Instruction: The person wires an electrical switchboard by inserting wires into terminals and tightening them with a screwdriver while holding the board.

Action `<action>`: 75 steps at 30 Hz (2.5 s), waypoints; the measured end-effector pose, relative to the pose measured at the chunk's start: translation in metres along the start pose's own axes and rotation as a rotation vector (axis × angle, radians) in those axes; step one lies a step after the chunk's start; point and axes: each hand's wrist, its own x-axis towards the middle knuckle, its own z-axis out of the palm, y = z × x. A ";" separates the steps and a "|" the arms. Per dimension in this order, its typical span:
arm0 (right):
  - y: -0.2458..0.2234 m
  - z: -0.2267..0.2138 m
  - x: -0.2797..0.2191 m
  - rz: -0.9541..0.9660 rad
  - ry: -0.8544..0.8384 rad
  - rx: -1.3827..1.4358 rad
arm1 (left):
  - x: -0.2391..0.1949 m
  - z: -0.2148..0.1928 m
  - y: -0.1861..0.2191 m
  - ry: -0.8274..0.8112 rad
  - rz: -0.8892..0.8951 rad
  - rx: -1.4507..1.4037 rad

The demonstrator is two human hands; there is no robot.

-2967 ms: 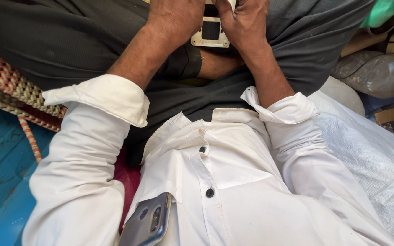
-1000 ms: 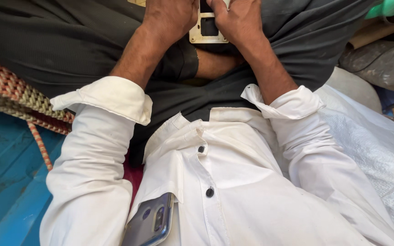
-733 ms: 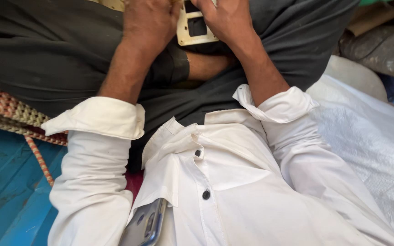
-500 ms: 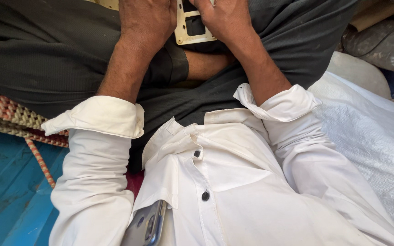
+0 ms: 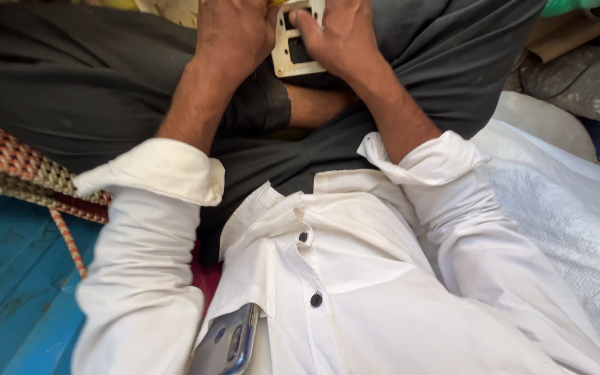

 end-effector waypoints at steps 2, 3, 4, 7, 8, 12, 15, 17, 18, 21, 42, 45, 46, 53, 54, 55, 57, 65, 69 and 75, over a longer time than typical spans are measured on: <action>0.000 0.001 0.002 0.244 -0.113 0.239 | 0.005 -0.011 0.007 0.116 0.051 0.032; 0.000 0.002 0.003 0.363 -0.174 0.364 | 0.007 -0.017 0.011 0.171 0.077 0.048; 0.000 0.001 0.003 0.305 -0.132 0.287 | 0.009 -0.022 0.014 0.136 0.032 -0.054; -0.007 0.002 0.010 0.204 -0.033 0.140 | 0.017 -0.042 0.015 0.083 -0.177 -0.366; -0.010 0.004 0.016 0.224 -0.012 0.143 | 0.019 -0.048 0.014 0.100 -0.292 -0.481; -0.027 0.010 0.028 0.297 0.050 0.022 | 0.021 -0.058 0.011 0.099 -0.640 -0.723; -0.035 0.007 0.032 0.365 0.024 0.108 | 0.020 -0.060 0.011 0.210 -0.474 -0.606; -0.036 0.004 0.034 0.350 0.012 0.133 | 0.021 -0.065 0.011 0.196 -0.474 -0.580; -0.035 0.003 0.034 0.344 0.007 0.144 | 0.023 -0.068 0.011 0.188 -0.473 -0.569; -0.034 0.003 0.030 0.319 0.012 0.164 | 0.022 -0.087 0.020 0.104 -0.218 -0.462; -0.014 0.026 0.014 0.293 -0.036 -0.020 | 0.040 -0.116 0.052 -0.196 -0.153 0.012; -0.016 0.025 0.015 0.304 -0.035 -0.027 | 0.045 -0.117 0.056 -0.199 -0.144 0.031; -0.016 0.025 0.016 0.301 -0.031 -0.026 | 0.046 -0.117 0.057 -0.210 -0.144 0.026; -0.017 0.022 0.016 0.269 -0.015 -0.003 | 0.060 -0.118 0.067 -0.243 0.014 0.127; -0.016 0.023 0.016 0.269 -0.014 0.018 | 0.063 -0.116 0.067 -0.260 0.026 0.145; -0.015 0.024 0.016 0.284 -0.019 0.011 | 0.066 -0.115 0.067 -0.280 0.002 0.140; -0.014 0.026 0.015 0.315 -0.030 -0.001 | 0.070 -0.112 0.067 -0.322 -0.044 0.129; -0.013 0.030 0.014 0.322 -0.013 -0.036 | 0.073 -0.105 0.070 -0.435 -0.166 0.190; -0.016 0.028 0.015 0.323 -0.016 -0.005 | 0.072 -0.103 0.078 -0.434 -0.137 0.216; -0.016 0.026 0.015 0.346 -0.036 0.042 | 0.073 -0.109 0.080 -0.352 0.054 0.275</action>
